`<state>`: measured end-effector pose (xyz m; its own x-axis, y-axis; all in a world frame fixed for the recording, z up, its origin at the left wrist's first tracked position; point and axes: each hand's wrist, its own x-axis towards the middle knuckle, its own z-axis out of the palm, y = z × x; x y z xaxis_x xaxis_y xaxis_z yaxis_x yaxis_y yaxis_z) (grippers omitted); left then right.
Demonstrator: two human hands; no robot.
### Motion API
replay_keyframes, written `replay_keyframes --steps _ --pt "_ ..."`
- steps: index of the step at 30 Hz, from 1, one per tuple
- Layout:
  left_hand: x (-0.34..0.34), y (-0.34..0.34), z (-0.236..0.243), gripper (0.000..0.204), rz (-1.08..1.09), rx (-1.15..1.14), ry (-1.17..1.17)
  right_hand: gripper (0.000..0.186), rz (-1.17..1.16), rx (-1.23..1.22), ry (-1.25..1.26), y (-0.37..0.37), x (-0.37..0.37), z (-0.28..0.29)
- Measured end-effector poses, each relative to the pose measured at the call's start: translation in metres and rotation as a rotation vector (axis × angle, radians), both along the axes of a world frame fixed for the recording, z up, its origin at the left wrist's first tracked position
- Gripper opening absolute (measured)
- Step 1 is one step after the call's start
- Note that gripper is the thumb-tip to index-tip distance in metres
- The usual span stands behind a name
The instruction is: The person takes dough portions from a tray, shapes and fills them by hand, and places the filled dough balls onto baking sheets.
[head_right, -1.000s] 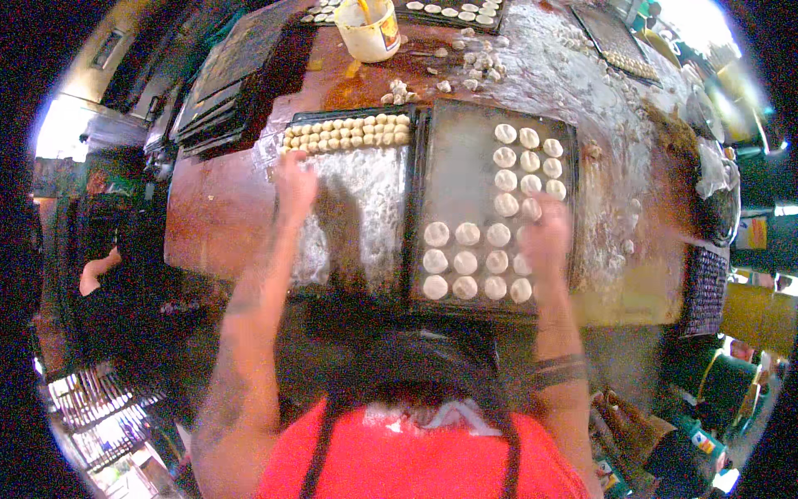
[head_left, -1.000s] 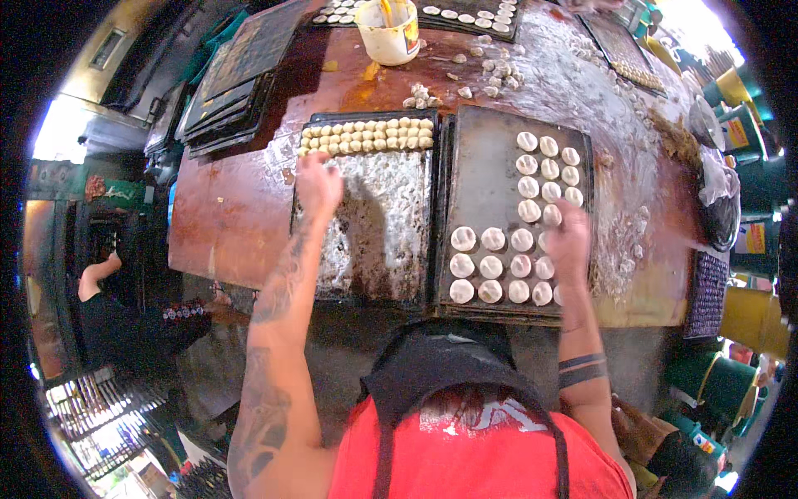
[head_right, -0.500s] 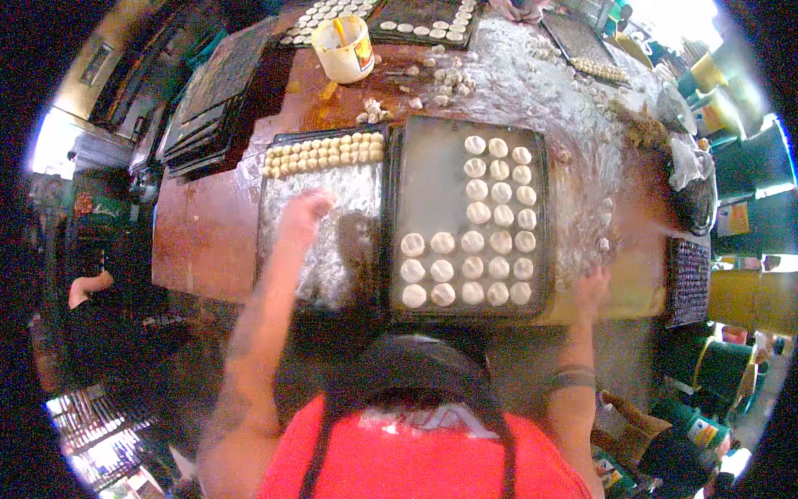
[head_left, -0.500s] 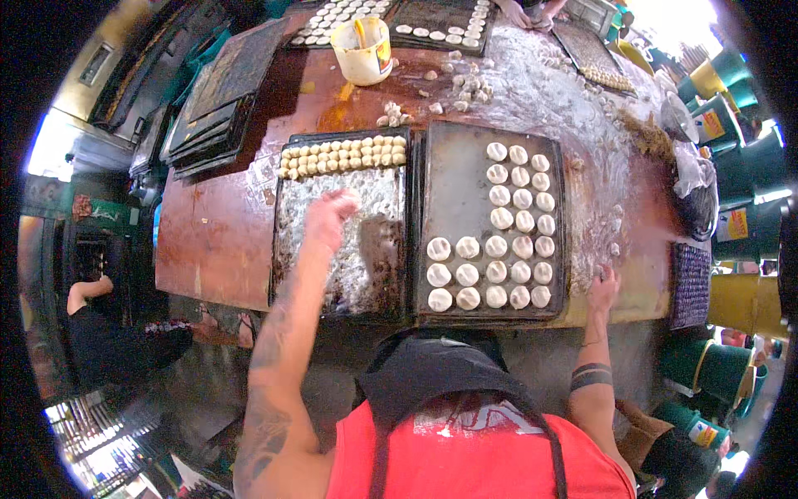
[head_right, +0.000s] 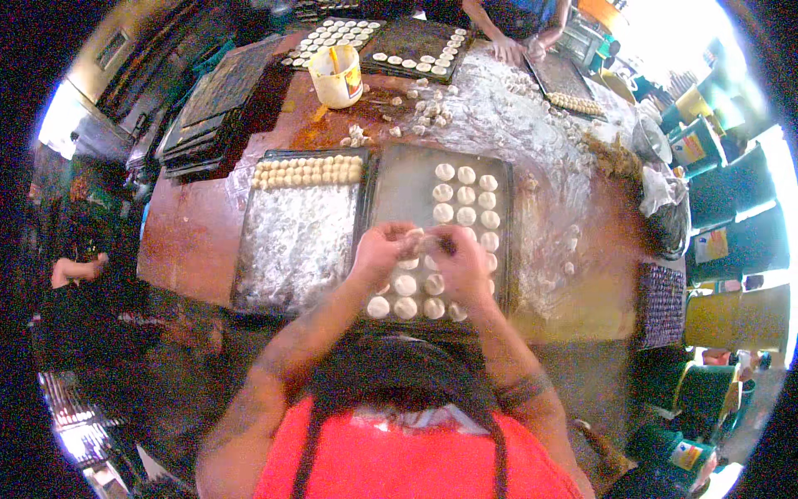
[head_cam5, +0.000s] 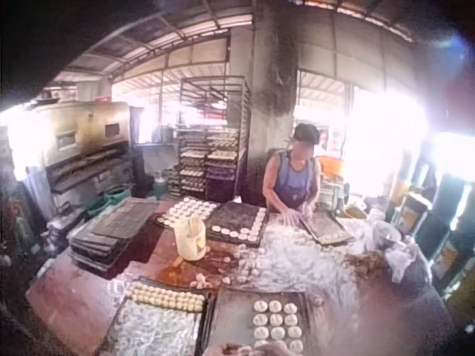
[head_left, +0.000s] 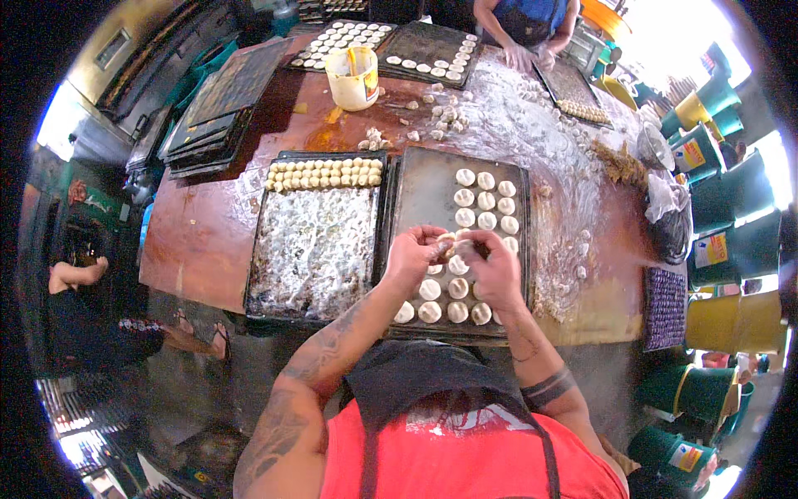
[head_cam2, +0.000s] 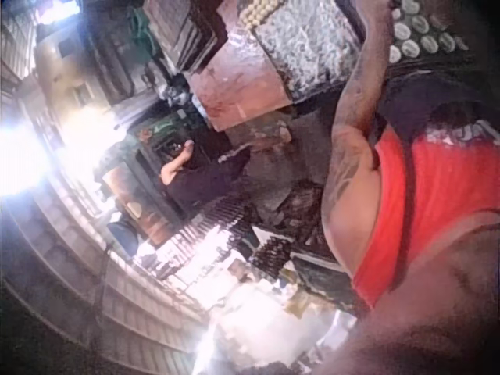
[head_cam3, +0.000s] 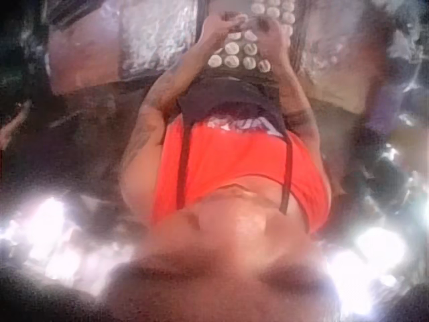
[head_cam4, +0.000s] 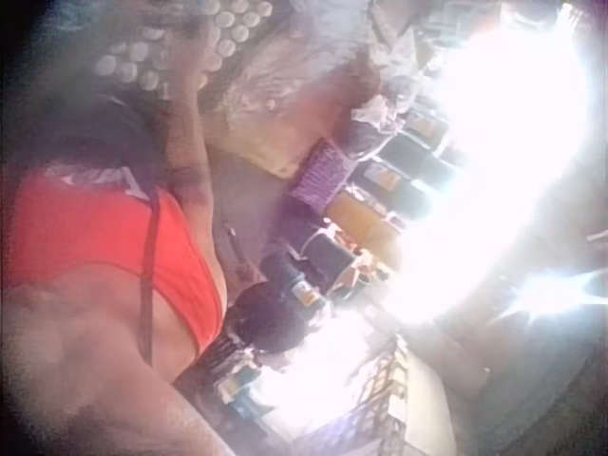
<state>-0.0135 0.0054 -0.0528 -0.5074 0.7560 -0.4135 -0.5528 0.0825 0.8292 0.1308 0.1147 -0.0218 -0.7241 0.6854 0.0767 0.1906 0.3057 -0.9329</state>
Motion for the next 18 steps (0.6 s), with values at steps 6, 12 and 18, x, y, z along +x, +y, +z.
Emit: replay_keyframes --steps 6,12,18 --pt "0.037 0.021 0.01 0.024 0.112 0.097 -0.236 0.026 0.119 0.554 -0.074 0.014 0.004 0.001" --pt "0.044 0.025 0.02 0.022 0.102 0.192 -0.095 0.03 0.205 0.027 -0.017 0.055 0.015 0.017" --pt "0.052 0.052 0.043 0.025 0.173 0.235 -0.247 0.036 0.103 -0.94 0.285 0.069 0.006 0.013"
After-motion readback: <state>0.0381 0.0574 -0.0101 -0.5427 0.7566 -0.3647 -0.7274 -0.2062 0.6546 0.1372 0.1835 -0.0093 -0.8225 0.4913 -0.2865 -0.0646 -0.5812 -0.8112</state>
